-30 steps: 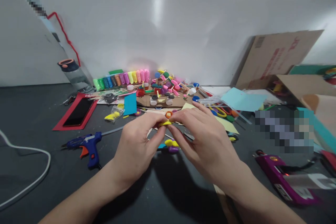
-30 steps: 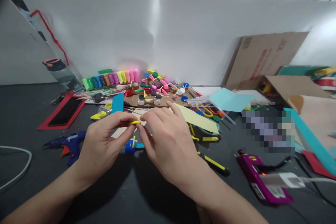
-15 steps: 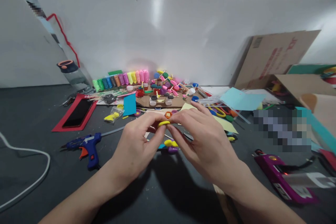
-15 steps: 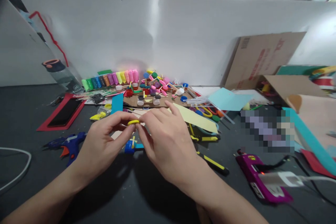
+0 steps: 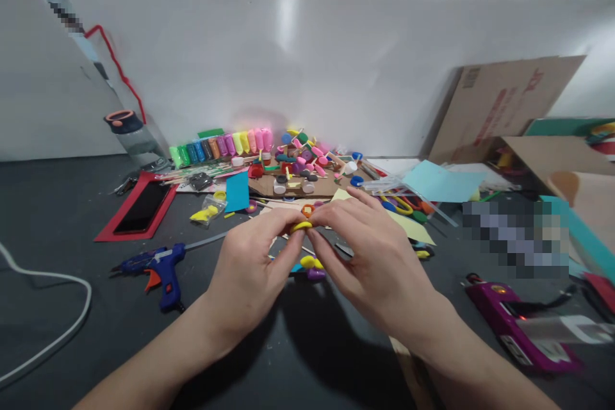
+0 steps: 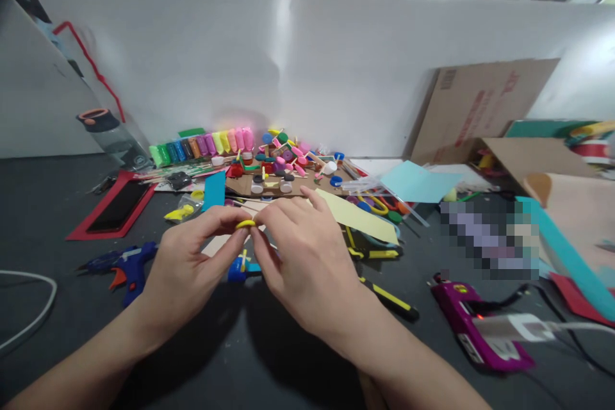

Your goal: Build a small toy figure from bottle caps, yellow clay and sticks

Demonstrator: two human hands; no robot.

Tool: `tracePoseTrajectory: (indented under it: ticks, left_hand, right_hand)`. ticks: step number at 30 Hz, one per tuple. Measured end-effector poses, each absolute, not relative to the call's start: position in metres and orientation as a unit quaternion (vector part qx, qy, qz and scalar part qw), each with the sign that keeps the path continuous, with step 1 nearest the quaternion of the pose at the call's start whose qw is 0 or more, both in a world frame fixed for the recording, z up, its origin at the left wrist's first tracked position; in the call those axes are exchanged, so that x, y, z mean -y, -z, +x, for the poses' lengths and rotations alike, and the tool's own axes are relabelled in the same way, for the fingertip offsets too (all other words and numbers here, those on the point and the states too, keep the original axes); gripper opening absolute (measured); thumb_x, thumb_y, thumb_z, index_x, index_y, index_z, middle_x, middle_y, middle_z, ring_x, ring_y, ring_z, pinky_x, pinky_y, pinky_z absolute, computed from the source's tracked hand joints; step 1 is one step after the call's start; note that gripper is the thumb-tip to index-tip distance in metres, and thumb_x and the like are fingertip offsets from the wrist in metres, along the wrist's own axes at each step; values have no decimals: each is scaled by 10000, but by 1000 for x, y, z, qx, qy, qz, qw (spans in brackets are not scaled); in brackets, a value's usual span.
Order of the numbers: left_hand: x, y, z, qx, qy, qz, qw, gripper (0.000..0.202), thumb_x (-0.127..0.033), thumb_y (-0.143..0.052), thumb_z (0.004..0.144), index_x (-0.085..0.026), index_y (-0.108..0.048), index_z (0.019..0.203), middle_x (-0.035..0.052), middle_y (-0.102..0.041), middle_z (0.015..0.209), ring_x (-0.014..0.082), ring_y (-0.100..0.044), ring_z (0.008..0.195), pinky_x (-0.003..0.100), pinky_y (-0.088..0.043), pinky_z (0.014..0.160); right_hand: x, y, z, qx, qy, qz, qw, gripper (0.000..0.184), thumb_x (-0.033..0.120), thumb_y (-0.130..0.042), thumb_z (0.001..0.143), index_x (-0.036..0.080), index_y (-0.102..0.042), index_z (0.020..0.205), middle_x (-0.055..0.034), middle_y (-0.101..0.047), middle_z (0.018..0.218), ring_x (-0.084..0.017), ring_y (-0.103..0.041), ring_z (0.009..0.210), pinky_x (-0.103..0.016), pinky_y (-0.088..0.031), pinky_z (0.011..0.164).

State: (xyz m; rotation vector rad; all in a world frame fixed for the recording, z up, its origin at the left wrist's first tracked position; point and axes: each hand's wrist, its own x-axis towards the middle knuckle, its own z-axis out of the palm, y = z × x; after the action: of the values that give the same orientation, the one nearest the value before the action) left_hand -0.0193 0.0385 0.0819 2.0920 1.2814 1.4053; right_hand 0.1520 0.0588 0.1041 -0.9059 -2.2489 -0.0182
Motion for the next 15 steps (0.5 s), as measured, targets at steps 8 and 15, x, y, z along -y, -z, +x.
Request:
tracePoseTrajectory:
  ticks: [8, 15]
  left_hand:
    - [-38, -79, -18, -455, -498, 725, 142, 146, -126, -569, 931, -204, -666, 1008, 3, -774, 956, 125, -726, 828, 212, -555, 784]
    - [-41, -77, -17, -463, -498, 718, 150, 145, -136, -572, 928, -206, -663, 1015, 2, -774, 947, 128, -728, 814, 210, -549, 754]
  right_hand:
    - [-60, -101, 151, 872, 18, -350, 342, 68, 146, -561, 921, 200, -593, 896, -34, -724, 856, -208, -651, 796, -434, -435, 963]
    - [-59, -102, 151, 869, 7, -358, 340, 69, 177, -564, 938, 162, -631, 928, -54, -723, 883, -223, -652, 843, -468, -407, 1019]
